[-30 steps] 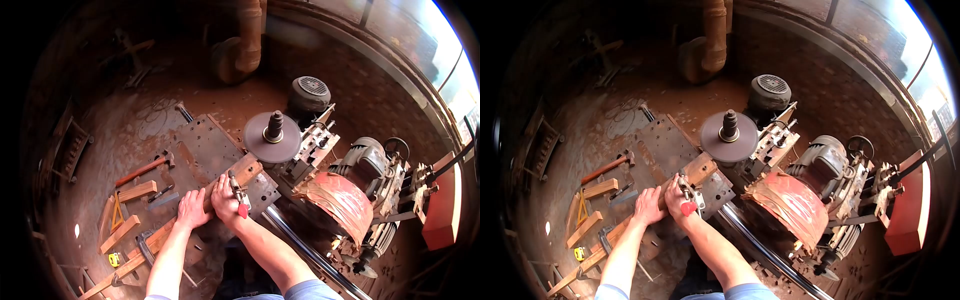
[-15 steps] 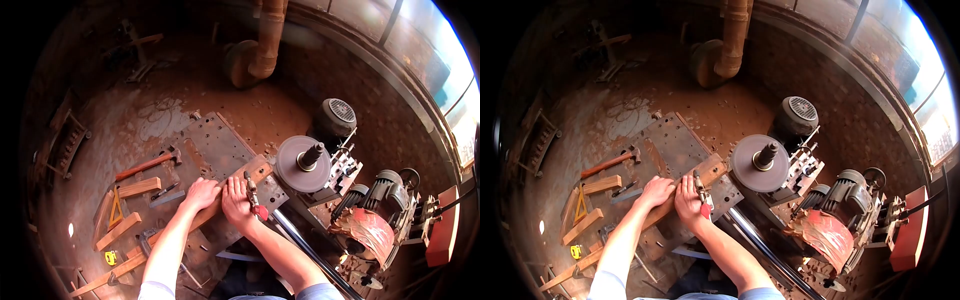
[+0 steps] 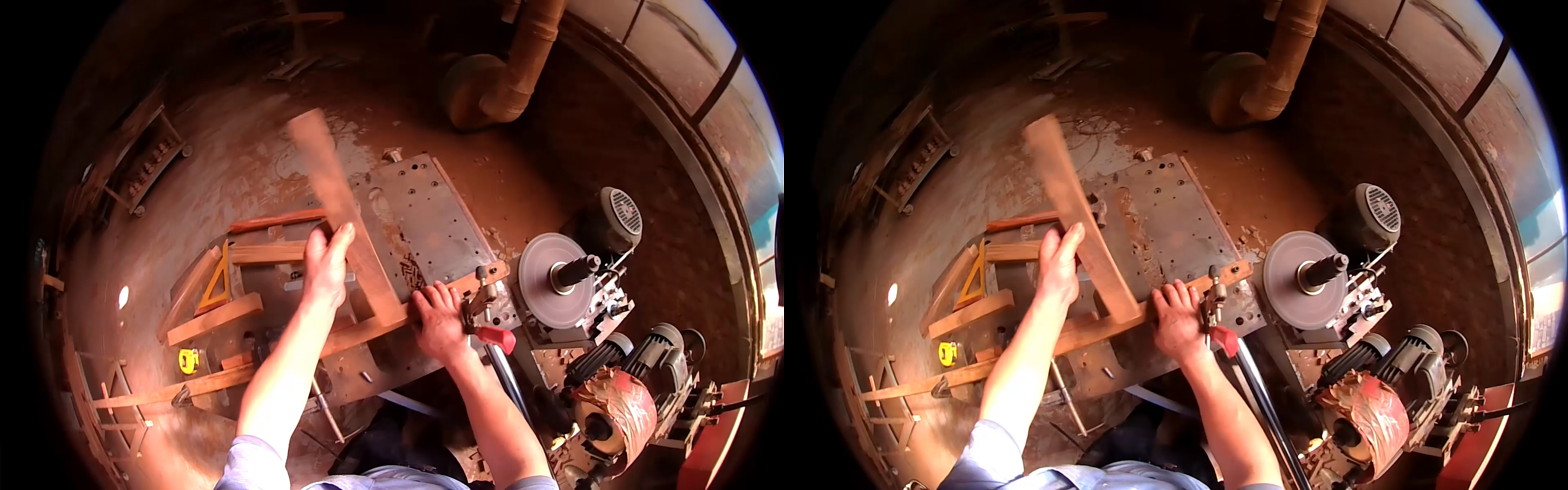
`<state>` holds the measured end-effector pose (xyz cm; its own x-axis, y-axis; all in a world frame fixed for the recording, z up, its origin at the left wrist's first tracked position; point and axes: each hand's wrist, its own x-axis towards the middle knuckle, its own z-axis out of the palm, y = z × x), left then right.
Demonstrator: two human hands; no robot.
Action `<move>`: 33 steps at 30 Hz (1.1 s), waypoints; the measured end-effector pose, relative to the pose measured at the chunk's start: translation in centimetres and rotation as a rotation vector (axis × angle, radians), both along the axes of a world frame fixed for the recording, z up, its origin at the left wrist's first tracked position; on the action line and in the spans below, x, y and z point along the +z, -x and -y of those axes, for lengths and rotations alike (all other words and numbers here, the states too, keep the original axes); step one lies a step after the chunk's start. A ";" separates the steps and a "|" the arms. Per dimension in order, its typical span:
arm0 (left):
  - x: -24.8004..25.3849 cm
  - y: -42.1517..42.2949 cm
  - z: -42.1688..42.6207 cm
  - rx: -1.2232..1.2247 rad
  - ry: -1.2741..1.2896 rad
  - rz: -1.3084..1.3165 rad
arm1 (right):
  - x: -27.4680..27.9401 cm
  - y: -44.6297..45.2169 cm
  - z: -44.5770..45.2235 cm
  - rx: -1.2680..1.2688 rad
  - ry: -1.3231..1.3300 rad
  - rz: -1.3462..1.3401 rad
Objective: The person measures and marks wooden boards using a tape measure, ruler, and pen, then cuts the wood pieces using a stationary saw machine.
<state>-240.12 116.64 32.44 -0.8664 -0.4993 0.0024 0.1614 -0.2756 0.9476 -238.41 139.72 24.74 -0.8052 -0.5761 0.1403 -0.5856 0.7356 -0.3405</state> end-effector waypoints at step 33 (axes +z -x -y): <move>-0.3 -42.0 -13.3 -0.354 1.452 0.547 | -2.9 -26.3 -20.9 -0.134 0.326 -0.129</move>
<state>-198.14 129.94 32.12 -0.9894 -0.1317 -0.0607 -0.1446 0.9265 0.3473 -212.12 160.67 21.85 -0.8340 -0.3752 0.4046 -0.5451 0.6735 -0.4991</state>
